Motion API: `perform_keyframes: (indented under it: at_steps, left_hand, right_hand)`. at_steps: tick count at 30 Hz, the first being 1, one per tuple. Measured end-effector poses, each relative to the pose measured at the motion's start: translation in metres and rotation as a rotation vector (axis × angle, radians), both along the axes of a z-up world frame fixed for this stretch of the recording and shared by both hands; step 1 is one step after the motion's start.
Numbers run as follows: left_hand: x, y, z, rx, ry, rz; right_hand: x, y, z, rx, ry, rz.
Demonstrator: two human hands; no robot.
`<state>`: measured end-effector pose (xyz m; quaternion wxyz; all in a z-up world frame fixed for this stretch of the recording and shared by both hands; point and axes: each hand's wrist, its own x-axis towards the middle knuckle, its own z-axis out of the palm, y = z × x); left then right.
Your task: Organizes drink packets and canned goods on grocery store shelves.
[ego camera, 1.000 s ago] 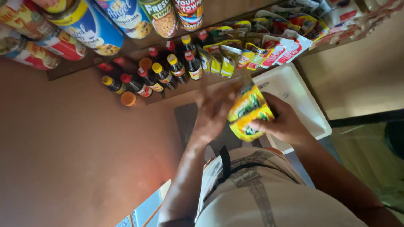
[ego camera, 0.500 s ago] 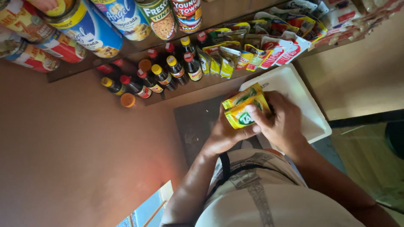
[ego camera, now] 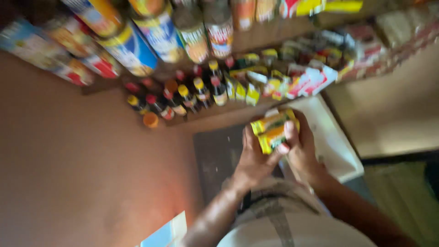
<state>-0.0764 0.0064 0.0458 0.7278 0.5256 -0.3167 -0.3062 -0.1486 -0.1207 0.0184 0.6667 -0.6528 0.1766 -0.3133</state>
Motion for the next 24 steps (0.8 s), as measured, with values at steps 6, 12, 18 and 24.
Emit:
perform_keyframes:
  at_steps: [6,12,18,24]
  left_hand:
    - [-0.01,0.002,0.036,-0.008,0.029,0.187]
    - [0.006,0.006,0.037,0.147,-0.428,0.502]
    - [0.004,0.006,0.041,-0.003,-0.465,0.55]
    - [0.028,0.006,0.063,0.089,-0.524,0.587]
  right_hand:
    - [0.003,0.015,0.01,-0.074,-0.134,-0.044]
    - [0.014,0.006,0.016,-0.169,-0.154,0.053]
    - [0.025,0.009,0.029,-0.203,-0.238,0.208]
    - [0.059,-0.026,-0.01,-0.132,-0.169,0.167]
